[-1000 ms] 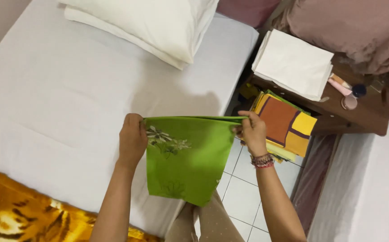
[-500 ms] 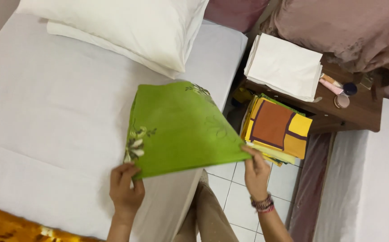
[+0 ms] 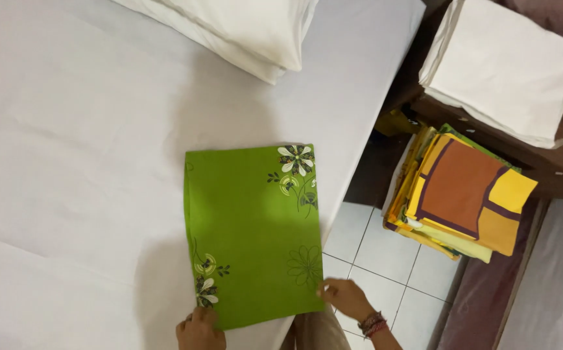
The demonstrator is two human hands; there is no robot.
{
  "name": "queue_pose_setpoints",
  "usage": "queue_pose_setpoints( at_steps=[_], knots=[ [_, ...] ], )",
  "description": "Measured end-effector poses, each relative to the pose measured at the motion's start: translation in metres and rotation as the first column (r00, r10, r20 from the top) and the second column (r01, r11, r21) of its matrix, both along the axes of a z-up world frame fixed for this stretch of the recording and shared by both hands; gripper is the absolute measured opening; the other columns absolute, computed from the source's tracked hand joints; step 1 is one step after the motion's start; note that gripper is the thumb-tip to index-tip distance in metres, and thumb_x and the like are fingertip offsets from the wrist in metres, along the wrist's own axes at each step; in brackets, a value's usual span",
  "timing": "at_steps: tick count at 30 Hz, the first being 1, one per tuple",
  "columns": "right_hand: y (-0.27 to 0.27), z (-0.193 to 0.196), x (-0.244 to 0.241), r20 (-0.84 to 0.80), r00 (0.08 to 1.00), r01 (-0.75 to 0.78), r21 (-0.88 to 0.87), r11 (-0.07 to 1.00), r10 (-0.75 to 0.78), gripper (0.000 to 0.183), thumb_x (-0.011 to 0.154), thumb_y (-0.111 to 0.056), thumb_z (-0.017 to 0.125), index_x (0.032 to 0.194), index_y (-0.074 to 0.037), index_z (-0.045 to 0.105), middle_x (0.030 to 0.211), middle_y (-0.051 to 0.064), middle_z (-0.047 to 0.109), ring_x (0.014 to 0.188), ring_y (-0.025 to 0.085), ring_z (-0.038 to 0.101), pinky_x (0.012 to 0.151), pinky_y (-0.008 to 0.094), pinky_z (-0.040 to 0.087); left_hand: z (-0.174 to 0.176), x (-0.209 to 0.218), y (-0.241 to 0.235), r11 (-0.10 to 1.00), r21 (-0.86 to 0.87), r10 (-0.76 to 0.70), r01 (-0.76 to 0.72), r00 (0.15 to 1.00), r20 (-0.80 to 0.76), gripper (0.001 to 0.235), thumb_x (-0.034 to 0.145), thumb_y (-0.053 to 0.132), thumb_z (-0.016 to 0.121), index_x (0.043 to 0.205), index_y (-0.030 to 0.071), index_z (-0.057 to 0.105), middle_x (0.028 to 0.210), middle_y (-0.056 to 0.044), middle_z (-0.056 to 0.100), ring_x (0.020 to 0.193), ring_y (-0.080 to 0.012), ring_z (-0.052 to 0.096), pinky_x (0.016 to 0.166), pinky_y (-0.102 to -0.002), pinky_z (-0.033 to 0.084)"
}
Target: Folding various pieces of clothing and stacking them on a nightstand.
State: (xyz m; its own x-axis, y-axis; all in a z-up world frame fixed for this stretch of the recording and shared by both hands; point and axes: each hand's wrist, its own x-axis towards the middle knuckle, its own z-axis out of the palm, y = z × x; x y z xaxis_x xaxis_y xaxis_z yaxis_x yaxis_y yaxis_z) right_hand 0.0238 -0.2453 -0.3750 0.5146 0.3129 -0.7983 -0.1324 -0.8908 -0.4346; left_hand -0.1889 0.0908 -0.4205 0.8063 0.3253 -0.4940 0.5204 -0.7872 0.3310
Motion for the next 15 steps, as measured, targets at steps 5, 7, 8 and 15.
queue_pose_setpoints(
  at_steps=[5,7,8,15],
  knots=[
    [0.043,-0.031,0.111,0.413,0.868,0.151,0.31,0.939,-0.276,0.021,0.094,-0.014,0.065,0.113,-0.011,0.074,0.083,0.006,0.079,0.063,0.014,0.074,0.055,0.027,0.059,0.045,0.118,-0.01,0.998,0.012,0.052,-0.057,0.966,0.252,0.048,0.072,0.019,0.072,0.118,0.012,0.064,0.12,-0.013,0.06,0.107,-0.0351,0.064,0.1,-0.054,0.042],
    [0.088,-0.016,0.164,0.528,0.759,0.207,0.359,0.91,-0.381,0.022,0.097,-0.011,0.064,0.118,-0.007,0.072,0.11,0.014,0.074,0.083,0.023,0.073,0.07,0.034,0.061,0.028,0.171,-0.015,0.999,-0.04,-0.01,0.035,0.869,0.494,0.042,0.085,0.019,0.069,0.123,0.005,0.058,0.133,-0.021,0.055,0.122,-0.0394,0.055,0.099,-0.054,0.042],
    [0.099,-0.025,0.185,0.527,0.762,0.201,0.359,0.912,-0.375,0.022,0.097,-0.011,0.064,0.118,-0.007,0.072,0.11,0.014,0.074,0.083,0.023,0.073,0.07,0.034,0.061,0.016,0.199,-0.017,0.999,-0.04,-0.004,0.028,0.87,0.494,0.042,0.085,0.019,0.069,0.123,0.005,0.058,0.133,-0.021,0.055,0.122,-0.0394,0.055,0.099,-0.054,0.042],
    [0.166,-0.025,0.286,0.689,0.717,-0.329,0.205,0.922,0.103,0.035,0.084,-0.018,0.074,0.118,-0.011,0.069,0.113,0.011,0.07,0.119,0.032,0.055,0.101,0.047,0.037,-0.042,0.341,0.022,0.986,0.152,-0.138,0.062,0.819,0.557,0.057,0.096,0.017,0.061,0.15,0.006,0.044,0.159,-0.014,0.041,0.151,-0.0346,0.032,0.12,-0.059,0.024]
  ],
)
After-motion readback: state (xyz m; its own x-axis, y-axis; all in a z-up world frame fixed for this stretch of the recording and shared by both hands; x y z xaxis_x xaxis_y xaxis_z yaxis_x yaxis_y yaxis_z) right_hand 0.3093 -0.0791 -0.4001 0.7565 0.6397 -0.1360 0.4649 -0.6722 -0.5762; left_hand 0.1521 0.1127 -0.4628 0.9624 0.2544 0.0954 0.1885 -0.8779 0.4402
